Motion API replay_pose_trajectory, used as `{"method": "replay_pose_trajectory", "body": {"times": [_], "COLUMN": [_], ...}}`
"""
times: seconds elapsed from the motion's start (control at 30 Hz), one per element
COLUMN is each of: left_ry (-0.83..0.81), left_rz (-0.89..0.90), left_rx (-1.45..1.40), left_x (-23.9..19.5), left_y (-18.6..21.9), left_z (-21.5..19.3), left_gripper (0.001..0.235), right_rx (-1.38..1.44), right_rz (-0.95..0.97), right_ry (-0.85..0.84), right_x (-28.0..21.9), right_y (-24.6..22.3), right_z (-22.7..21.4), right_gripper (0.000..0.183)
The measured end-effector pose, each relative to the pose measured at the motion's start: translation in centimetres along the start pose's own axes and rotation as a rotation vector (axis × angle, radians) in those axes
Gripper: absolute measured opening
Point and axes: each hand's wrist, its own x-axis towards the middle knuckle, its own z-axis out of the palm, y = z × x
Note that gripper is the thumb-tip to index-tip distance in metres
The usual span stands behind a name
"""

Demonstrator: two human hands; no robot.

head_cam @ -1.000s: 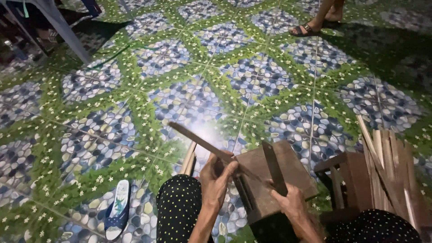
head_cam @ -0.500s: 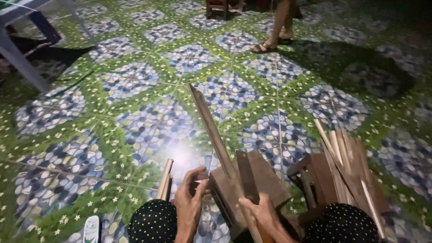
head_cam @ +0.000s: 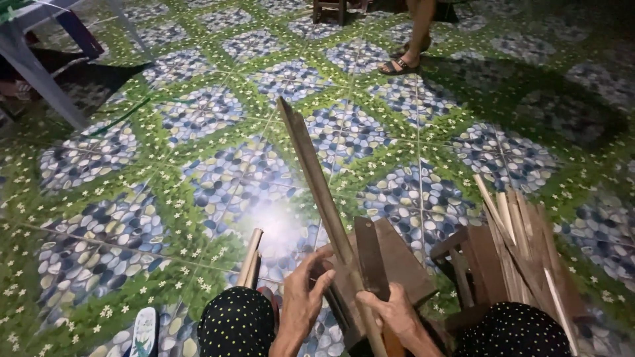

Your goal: Splitting and shaving long bamboo strips using a large knife on a wooden block

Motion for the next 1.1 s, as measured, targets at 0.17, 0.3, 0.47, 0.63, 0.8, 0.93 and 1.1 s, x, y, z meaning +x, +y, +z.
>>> {"method": "replay_pose_trajectory", "body": {"times": [0.17, 0.3, 0.47, 0.63, 0.8, 0.93, 1.1], "left_ry": [-0.008, 0.054, -0.014, -0.264, -0.31, -0.281, -0.332], "left_rz": [0.022, 0.043, 0.148, 0.169, 0.254, 0.297, 0.265], "left_rx": [0.022, 0.106, 0.214, 0.152, 0.31, 0.293, 0.14], "left_x": [0.0, -0.1, -0.4, -0.6, -0.7, -1.2, -1.1], "left_y": [0.1, 0.0, 0.0, 3.0, 1.1, 2.2, 0.4], "left_z": [0.3, 0.5, 0.7, 0.8, 1.6, 1.9, 2.1], "left_gripper": [0.045, 0.03, 0.044, 0.057, 0.063, 0.035, 0.055], "right_rx": [0.065, 0.182, 0.304, 0.399, 0.701, 0.702, 0.716], "right_rz": [-0.012, 0.003, -0.22, -0.032, 0.142, 0.338, 0.256], "right_ry": [-0.008, -0.105, -0.311, -0.262, -0.088, -0.028, -0.069], "right_x": [-0.2, -3.5, -2.4, -4.9, -4.9, -5.8, -5.8], "right_y": [-0.1, -5.4, -2.7, -6.0, -3.7, -4.7, -4.3], "right_z": [0.3, 1.2, -0.1, 0.4, 2.5, 3.2, 3.7], "right_gripper": [0.036, 0.032, 0.033, 0.051, 0.042, 0.083, 0.055]}}
